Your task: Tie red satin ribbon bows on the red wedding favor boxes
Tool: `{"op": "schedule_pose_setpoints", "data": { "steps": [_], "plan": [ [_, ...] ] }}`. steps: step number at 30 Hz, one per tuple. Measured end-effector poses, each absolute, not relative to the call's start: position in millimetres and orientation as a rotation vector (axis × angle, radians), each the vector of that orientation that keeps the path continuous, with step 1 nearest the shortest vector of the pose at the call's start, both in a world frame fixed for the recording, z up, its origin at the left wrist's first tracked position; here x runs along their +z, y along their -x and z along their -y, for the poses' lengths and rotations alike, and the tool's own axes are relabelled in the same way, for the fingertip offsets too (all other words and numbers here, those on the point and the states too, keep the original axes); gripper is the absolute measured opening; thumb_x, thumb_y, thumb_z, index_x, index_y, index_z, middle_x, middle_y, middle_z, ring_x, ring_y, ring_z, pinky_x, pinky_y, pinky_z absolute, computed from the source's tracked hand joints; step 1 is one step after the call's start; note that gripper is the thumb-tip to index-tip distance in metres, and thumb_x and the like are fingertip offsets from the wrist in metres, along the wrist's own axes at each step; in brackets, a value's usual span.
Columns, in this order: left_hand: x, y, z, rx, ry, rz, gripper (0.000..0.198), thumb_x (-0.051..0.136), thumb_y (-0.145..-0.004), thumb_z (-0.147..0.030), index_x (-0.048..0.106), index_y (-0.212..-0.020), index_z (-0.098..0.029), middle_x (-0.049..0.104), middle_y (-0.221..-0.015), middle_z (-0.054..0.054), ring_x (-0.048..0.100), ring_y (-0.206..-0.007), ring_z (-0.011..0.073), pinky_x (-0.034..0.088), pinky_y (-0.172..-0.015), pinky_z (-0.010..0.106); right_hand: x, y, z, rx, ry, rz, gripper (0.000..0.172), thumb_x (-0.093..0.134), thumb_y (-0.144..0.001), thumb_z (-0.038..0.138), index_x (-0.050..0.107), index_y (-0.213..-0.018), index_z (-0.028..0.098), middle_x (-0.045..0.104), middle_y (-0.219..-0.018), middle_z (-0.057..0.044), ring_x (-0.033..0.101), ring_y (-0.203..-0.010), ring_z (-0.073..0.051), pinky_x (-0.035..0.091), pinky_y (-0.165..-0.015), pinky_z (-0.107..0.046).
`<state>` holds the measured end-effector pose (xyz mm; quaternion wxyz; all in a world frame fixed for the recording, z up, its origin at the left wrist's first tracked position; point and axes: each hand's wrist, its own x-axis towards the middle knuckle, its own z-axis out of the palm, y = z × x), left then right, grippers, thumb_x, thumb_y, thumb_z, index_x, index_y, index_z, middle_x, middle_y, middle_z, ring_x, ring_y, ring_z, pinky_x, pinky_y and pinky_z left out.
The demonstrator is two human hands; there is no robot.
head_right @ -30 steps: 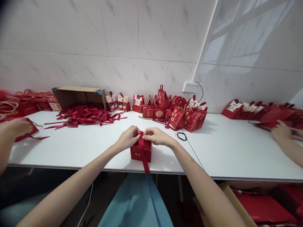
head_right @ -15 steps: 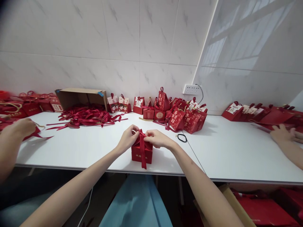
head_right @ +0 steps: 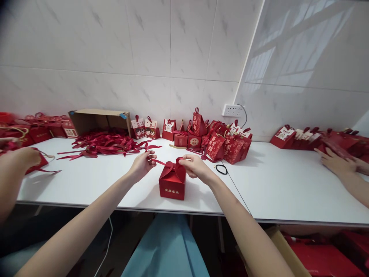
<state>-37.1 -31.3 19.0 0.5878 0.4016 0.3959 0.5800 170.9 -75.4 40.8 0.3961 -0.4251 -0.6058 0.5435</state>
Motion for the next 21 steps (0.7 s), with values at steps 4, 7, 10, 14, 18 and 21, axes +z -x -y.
{"op": "schedule_pose_setpoints", "data": {
  "steps": [4,7,10,14,18,21],
  "plan": [
    [32,51,38,1.354,-0.966,-0.821,0.012,0.053,-0.068,-0.007,0.053,-0.079,-0.013,0.059,-0.063,0.0,0.056,-0.056,0.0082,0.049,-0.06,0.022,45,-178,76,1.55,0.859,1.303,0.037,0.068,-0.064,0.041,0.036,-0.068,0.022,0.025,-0.04,0.015,0.014,-0.028,-0.001,0.01,-0.031,-0.017],
    [38,59,43,1.319,-1.06,-0.765,0.03,0.056,-0.062,0.001,0.056,-0.088,-0.011,0.066,-0.076,0.004,0.063,-0.073,0.0124,0.051,-0.076,0.027,49,-181,76,1.512,0.836,1.213,0.039,0.072,-0.061,0.037,0.037,-0.066,0.021,0.028,-0.043,0.014,0.018,-0.03,-0.001,0.01,-0.032,-0.016],
    [40,66,44,1.299,-1.149,-0.804,0.02,0.06,-0.07,-0.007,0.059,-0.09,-0.01,0.068,-0.082,0.008,0.064,-0.078,0.014,0.05,-0.083,0.031,51,-180,75,1.421,0.821,1.088,0.038,0.077,-0.054,0.03,0.044,-0.068,0.02,0.043,-0.053,0.009,0.039,-0.041,-0.004,0.017,-0.033,-0.015],
    [39,73,42,1.352,-1.279,-0.872,0.019,0.065,-0.074,-0.025,0.063,-0.087,-0.012,0.069,-0.082,0.009,0.065,-0.071,0.0141,0.052,-0.073,0.028,51,-179,74,1.363,0.749,1.014,0.034,0.077,-0.052,0.029,0.05,-0.07,0.019,0.063,-0.081,0.001,0.057,-0.069,-0.01,0.042,-0.051,-0.019],
    [43,80,40,1.384,-1.557,-1.075,0.026,0.062,-0.074,-0.038,0.066,-0.082,-0.013,0.067,-0.071,0.007,0.062,-0.062,0.0155,0.049,-0.055,0.024,53,-179,76,1.308,0.664,1.005,0.03,0.077,-0.055,0.029,0.053,-0.071,0.021,0.064,-0.079,0.002,0.06,-0.074,-0.012,0.047,-0.07,-0.026],
    [51,84,40,1.404,-1.795,-1.351,0.026,0.059,-0.075,-0.037,0.062,-0.063,-0.014,0.061,-0.054,0.003,0.054,-0.049,0.0129,0.041,-0.047,0.023,58,-179,79,1.238,0.613,1.011,0.031,0.079,-0.054,0.032,0.055,-0.072,0.021,0.063,-0.069,0.004,0.061,-0.065,-0.011,0.049,-0.068,-0.027]
  ]
}}
